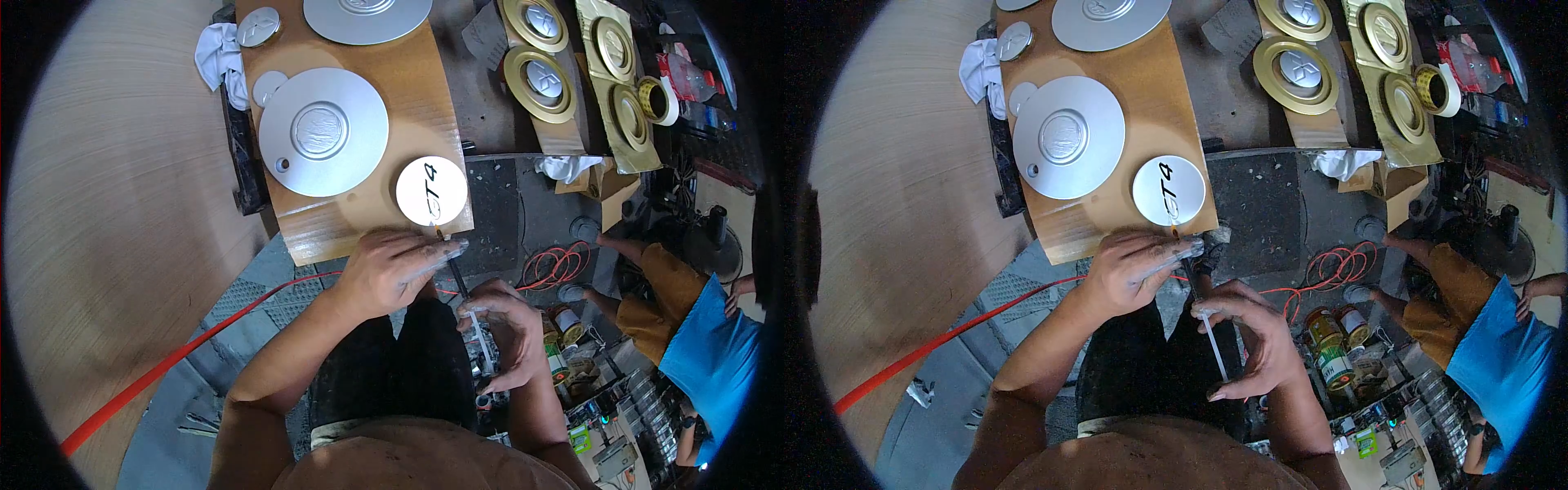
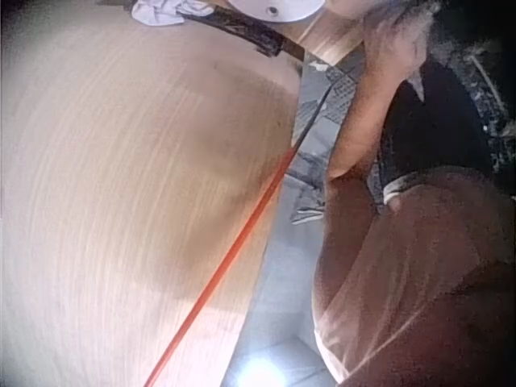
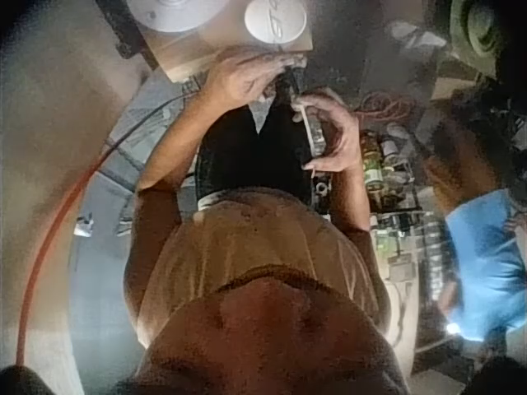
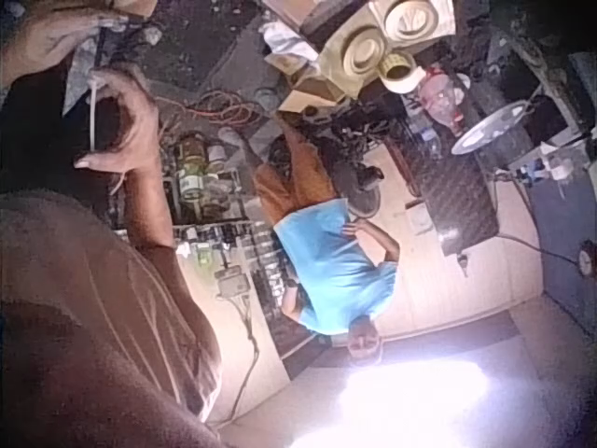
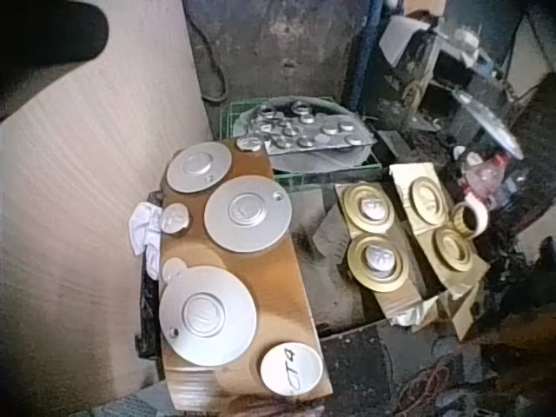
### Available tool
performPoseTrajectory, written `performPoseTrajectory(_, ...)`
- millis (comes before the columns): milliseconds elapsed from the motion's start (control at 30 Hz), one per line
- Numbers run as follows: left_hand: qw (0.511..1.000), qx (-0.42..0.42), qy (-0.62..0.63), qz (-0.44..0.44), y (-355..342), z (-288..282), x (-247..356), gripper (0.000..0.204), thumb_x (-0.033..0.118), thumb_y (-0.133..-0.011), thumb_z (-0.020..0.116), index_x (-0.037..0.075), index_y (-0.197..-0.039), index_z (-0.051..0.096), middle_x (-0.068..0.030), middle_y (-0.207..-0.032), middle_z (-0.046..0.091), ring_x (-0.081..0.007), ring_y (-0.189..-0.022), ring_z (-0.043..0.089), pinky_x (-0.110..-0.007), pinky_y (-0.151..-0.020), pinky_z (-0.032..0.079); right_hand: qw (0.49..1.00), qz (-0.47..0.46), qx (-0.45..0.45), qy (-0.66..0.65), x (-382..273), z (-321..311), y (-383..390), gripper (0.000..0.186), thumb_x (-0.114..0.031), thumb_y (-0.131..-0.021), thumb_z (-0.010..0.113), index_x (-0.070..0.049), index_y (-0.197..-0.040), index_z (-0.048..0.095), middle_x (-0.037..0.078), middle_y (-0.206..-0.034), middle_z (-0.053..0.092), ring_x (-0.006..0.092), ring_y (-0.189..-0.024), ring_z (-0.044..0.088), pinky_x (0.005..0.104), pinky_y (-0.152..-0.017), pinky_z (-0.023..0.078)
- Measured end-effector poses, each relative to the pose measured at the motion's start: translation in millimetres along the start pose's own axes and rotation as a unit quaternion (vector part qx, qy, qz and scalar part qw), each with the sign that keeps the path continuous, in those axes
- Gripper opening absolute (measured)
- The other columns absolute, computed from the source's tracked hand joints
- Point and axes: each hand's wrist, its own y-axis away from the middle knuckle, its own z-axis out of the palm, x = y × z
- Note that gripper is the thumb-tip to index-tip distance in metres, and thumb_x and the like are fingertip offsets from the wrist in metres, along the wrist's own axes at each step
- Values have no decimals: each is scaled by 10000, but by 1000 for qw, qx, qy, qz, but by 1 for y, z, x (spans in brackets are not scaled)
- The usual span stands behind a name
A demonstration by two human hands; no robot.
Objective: Detailed painting and resin application to wheel center caps at a workshop workbench.
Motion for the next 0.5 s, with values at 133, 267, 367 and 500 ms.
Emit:
performPoseTrajectory(133, 1000, 6, -25, 11, 2, 2, -4, 386, 85, -812, 686, 82, -1199, 677, -140, -907, 708, -284, -827, 703, -395, -760, 572, 1000, 2, 12, -9, 0, 1, 0, 902, -354, -495, 944, 56, -1228, 614, 194, -1141, 599, 252, -962, 619, 330, -785, 534)
performPoseTrajectory(267, 1000, 1, -20, 6, 2, 1, -3, 392, 89, -817, 686, 91, -1209, 674, -139, -919, 709, -283, -855, 705, -389, -781, 572, 1000, -7, -1, 10, 0, -2, -1, 901, -361, -500, 942, 57, -1227, 613, 193, -1136, 603, 255, -961, 620, 328, -787, 532)
performPoseTrajectory(367, 1000, -1, -22, 0, 2, 2, -3, 389, 91, -822, 689, 101, -1211, 675, -139, -922, 709, -280, -862, 706, -388, -791, 574, 1000, -6, -5, 15, 1, -1, 0, 898, -354, -502, 943, 58, -1227, 613, 192, -1138, 602, 254, -959, 617, 326, -787, 528)
performPoseTrajectory(500, 1000, 5, -16, 2, 3, 3, -4, 376, 96, -826, 695, 110, -1202, 682, -140, -926, 710, -281, -856, 707, -394, -788, 576, 1000, 0, 9, -11, 1, 1, 1, 899, -351, -495, 944, 56, -1226, 616, 194, -1147, 602, 251, -962, 611, 324, -786, 525)
